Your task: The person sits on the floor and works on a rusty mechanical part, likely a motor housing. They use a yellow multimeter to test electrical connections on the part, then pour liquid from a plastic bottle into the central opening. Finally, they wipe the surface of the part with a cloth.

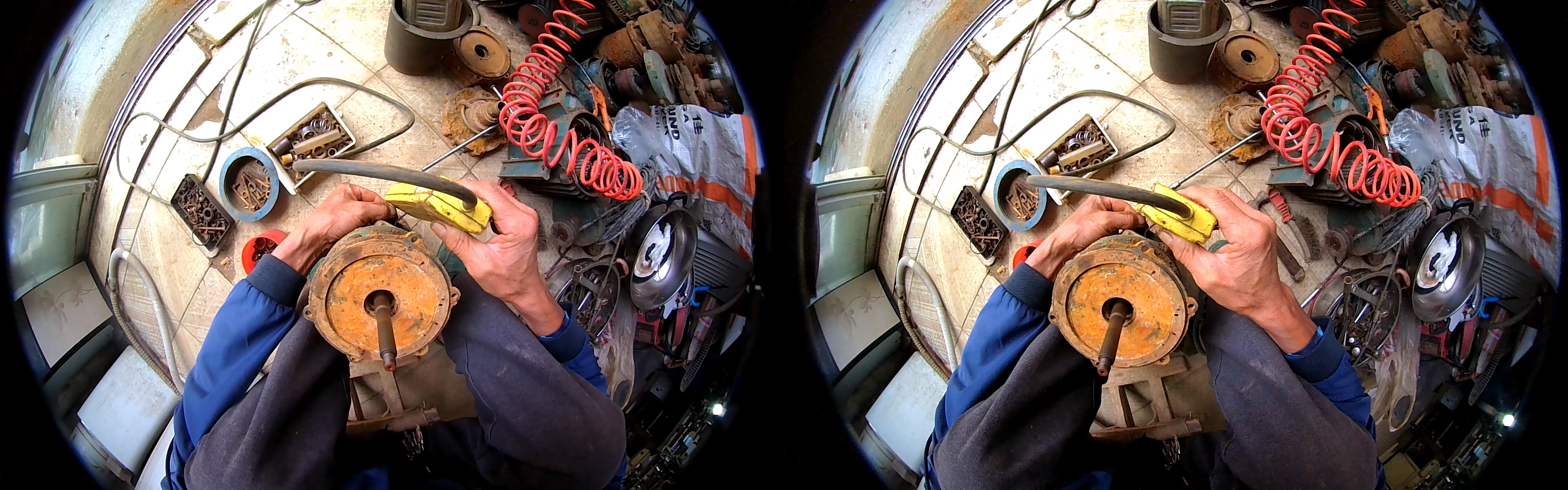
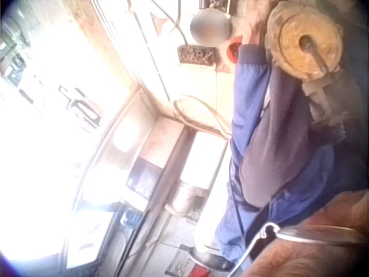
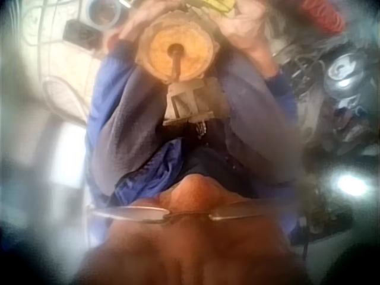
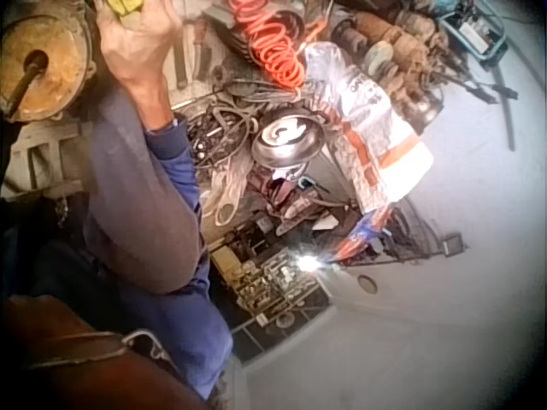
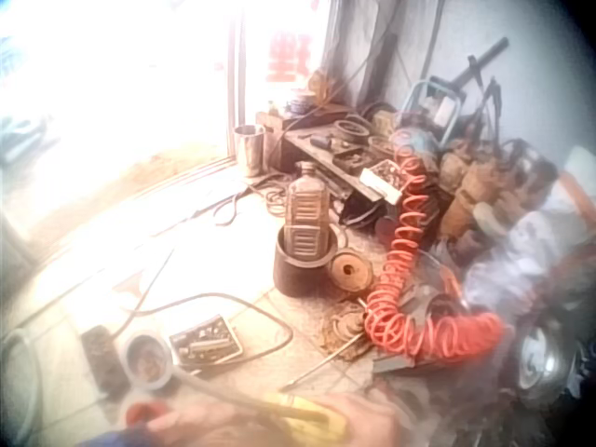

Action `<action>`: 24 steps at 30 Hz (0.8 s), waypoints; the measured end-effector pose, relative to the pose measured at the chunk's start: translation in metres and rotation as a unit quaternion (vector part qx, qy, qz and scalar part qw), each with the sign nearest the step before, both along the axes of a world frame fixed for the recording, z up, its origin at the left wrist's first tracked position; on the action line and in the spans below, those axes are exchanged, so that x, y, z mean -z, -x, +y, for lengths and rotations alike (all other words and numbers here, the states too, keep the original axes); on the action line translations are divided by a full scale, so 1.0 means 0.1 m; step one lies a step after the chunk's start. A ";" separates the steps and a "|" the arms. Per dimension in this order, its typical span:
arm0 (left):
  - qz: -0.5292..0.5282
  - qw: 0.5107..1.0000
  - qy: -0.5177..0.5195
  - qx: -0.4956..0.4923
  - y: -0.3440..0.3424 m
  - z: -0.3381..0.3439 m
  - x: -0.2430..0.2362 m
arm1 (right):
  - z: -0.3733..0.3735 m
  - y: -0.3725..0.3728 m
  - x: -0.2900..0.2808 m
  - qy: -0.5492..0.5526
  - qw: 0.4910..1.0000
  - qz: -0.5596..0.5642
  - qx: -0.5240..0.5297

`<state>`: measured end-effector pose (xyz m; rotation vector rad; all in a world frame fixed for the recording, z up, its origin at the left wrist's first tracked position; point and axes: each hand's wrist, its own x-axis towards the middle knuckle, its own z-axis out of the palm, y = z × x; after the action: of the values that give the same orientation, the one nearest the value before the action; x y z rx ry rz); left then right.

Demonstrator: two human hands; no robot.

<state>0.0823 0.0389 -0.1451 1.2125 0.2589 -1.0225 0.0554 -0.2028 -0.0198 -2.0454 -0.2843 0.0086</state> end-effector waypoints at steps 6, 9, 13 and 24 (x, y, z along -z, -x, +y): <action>-0.003 1.000 -0.004 0.005 0.00 0.00 -0.02 | 0.00 0.00 0.00 -0.004 1.000 0.000 0.001; -0.009 1.000 -0.010 0.008 -0.01 0.00 -0.04 | 0.00 0.00 0.01 -0.002 1.000 0.000 0.000; -0.011 1.000 -0.011 0.009 -0.01 -0.01 -0.07 | 0.00 0.00 -0.01 0.002 1.000 0.001 -0.001; -0.008 1.000 -0.007 -0.003 0.00 -0.01 -0.06 | 0.01 0.00 0.00 -0.003 1.000 0.002 -0.002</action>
<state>0.0825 0.0380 -0.1396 1.2314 0.2569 -1.0078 0.0557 -0.2023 -0.0203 -2.0387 -0.2865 0.0141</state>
